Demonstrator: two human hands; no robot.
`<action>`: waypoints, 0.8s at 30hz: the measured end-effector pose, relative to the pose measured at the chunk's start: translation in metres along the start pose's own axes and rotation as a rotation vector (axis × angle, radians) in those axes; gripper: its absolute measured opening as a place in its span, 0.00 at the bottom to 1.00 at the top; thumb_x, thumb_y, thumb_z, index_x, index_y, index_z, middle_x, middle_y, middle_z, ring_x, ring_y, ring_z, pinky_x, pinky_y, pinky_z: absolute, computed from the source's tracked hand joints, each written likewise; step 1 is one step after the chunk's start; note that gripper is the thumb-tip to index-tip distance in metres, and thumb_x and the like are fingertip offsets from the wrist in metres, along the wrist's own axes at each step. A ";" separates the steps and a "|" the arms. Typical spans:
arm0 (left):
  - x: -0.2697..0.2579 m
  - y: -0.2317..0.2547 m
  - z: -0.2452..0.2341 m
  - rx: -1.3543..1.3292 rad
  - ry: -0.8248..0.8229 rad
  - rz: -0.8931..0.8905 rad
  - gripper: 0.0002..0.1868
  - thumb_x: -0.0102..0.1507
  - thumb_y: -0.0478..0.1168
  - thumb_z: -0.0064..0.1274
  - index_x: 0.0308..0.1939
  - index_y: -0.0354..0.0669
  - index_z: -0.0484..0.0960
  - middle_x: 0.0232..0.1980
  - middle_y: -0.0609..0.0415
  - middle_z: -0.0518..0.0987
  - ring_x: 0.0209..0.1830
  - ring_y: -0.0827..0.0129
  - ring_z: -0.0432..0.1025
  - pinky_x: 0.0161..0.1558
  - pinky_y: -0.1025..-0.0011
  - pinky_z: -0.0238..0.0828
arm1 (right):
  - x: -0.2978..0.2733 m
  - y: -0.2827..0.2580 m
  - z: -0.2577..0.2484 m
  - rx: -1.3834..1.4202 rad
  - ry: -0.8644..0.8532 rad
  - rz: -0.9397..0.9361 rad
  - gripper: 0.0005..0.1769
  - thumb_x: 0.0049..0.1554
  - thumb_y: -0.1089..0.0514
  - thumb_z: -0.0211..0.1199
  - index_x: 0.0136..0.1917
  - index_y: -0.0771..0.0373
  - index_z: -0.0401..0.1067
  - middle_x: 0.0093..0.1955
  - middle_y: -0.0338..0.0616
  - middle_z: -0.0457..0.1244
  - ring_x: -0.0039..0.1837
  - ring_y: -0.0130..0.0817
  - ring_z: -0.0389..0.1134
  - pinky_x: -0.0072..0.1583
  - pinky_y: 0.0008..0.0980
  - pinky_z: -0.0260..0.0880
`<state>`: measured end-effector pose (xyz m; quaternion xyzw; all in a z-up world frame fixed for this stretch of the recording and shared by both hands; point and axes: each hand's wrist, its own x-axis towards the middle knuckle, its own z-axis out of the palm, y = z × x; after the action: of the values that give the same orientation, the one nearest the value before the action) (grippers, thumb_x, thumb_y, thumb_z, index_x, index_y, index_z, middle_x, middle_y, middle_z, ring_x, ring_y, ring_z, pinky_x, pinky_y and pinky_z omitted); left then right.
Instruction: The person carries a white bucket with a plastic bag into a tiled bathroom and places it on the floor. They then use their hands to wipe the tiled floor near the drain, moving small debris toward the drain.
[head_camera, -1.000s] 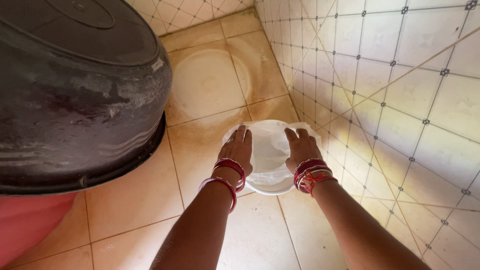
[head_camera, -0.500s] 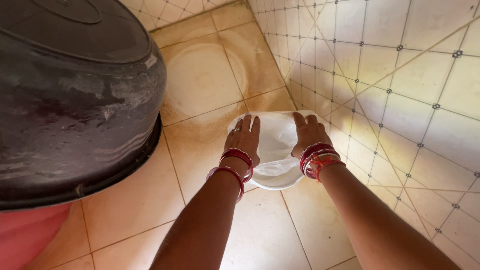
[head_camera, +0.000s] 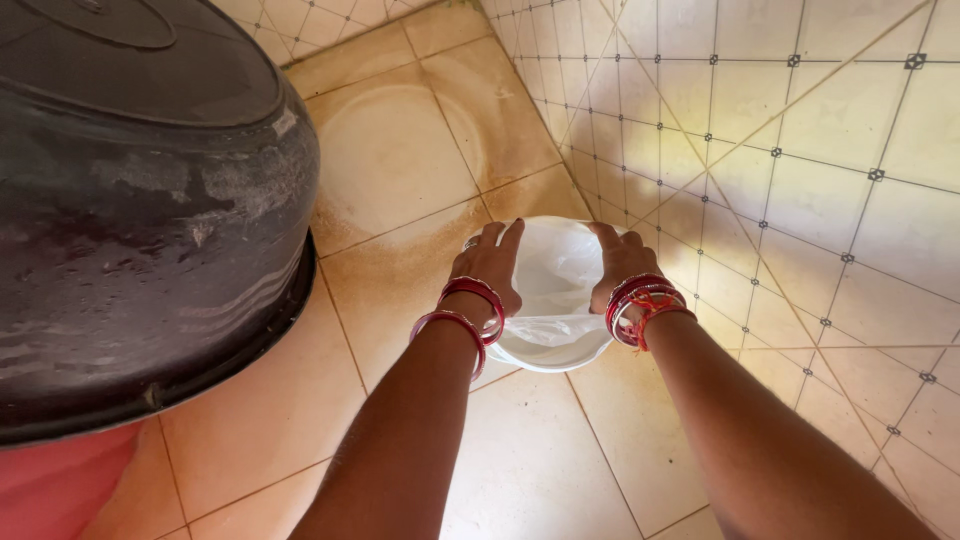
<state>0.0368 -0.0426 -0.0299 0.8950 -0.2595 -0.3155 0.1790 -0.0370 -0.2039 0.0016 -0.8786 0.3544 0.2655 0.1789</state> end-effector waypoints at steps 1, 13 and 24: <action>-0.001 0.000 0.000 -0.054 0.016 0.009 0.56 0.48 0.24 0.61 0.77 0.54 0.55 0.77 0.54 0.56 0.77 0.57 0.54 0.73 0.64 0.58 | 0.000 0.003 0.002 0.020 0.009 0.012 0.67 0.37 0.73 0.77 0.80 0.34 0.49 0.76 0.44 0.51 0.79 0.48 0.52 0.74 0.46 0.64; -0.054 -0.011 0.040 -0.098 0.186 -0.056 0.46 0.46 0.26 0.60 0.68 0.57 0.70 0.76 0.52 0.57 0.78 0.58 0.50 0.77 0.51 0.42 | -0.023 0.032 0.036 0.072 0.077 -0.077 0.65 0.37 0.75 0.71 0.80 0.39 0.49 0.74 0.51 0.53 0.75 0.53 0.56 0.72 0.45 0.65; -0.108 -0.014 0.079 -0.115 0.171 -0.121 0.51 0.44 0.27 0.58 0.72 0.55 0.62 0.78 0.53 0.52 0.78 0.57 0.50 0.74 0.49 0.45 | -0.070 0.053 0.066 -0.025 0.072 -0.164 0.61 0.42 0.76 0.65 0.81 0.41 0.45 0.75 0.48 0.51 0.75 0.51 0.55 0.74 0.44 0.61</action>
<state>-0.0823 0.0191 -0.0438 0.9209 -0.1701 -0.2627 0.2324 -0.1398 -0.1701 -0.0166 -0.9158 0.2841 0.2226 0.1760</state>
